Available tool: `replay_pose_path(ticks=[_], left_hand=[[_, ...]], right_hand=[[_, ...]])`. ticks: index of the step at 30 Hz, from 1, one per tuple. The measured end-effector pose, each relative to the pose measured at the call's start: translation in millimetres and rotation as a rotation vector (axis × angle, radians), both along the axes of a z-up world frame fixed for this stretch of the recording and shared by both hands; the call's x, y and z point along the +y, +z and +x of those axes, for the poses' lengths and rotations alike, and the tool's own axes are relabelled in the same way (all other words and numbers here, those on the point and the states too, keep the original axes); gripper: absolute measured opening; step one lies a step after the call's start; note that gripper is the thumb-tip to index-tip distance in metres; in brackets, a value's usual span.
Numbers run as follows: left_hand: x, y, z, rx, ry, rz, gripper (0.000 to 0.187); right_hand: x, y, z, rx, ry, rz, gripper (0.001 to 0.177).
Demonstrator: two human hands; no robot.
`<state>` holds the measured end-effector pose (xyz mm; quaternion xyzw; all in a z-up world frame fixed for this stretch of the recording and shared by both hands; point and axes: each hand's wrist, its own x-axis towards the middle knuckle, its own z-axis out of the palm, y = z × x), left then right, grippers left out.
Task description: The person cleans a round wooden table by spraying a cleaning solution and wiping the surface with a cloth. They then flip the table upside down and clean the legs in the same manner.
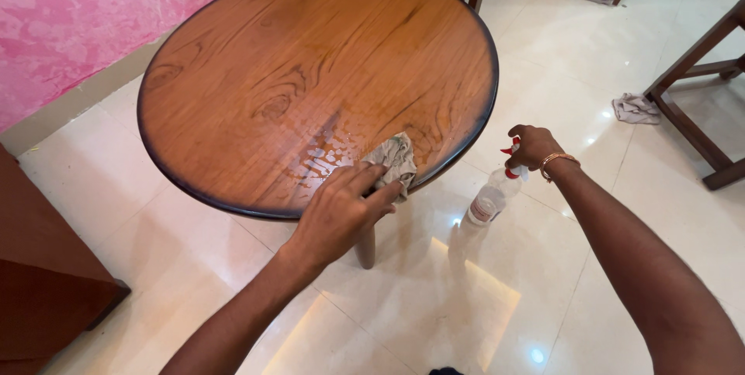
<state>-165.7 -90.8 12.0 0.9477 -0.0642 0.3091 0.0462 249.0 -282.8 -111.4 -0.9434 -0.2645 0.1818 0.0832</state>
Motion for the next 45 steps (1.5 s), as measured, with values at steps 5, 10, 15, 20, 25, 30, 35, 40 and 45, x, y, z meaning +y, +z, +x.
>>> replay_pose_path(ticks=[5,10,15,20,25,30,35,40,45], left_hand=[[-27.0,12.1,-9.5,-0.132,-0.108,-0.041,0.035],[-67.1,18.5,14.4,-0.167,-0.291,-0.634,0.022],[-87.9,-32.4,62.4,0.056,-0.281,-1.151,0.025],[-104.3,-142.0,113.7,0.438,-0.086,-1.487,0.034],[-116.2,-262.6,142.9,0.734,0.129,-1.486,0.049],[-128.3,-330.2,143.9,0.907,0.157,-1.601,0.070],[-134.6,-352.7,130.3,0.990,0.199,-1.591,0.067],[-129.2,-351.1,107.4,0.951,0.250,-1.581,0.058],[-90.2,-337.3,73.9,0.859,0.176,-1.471,0.048]], right_hand=[[-2.1,56.0,-18.7,-0.124,0.146,-0.114,0.076],[-13.8,156.5,-76.7,0.330,0.121,0.028,0.050],[-42.5,148.9,-123.1,0.718,0.579,0.200,0.063],[-66.5,49.1,-139.6,1.092,0.196,0.190,0.036],[-83.9,-86.4,-135.6,1.012,-0.179,0.186,0.028],[-98.7,-184.3,-125.3,0.938,-0.280,0.119,0.023],[-98.0,-214.7,-130.5,0.792,-0.189,-0.055,0.023],[-78.7,-224.3,-125.6,0.507,0.198,-0.379,0.028],[-28.1,-187.0,-123.0,0.230,0.432,-0.091,0.050]])
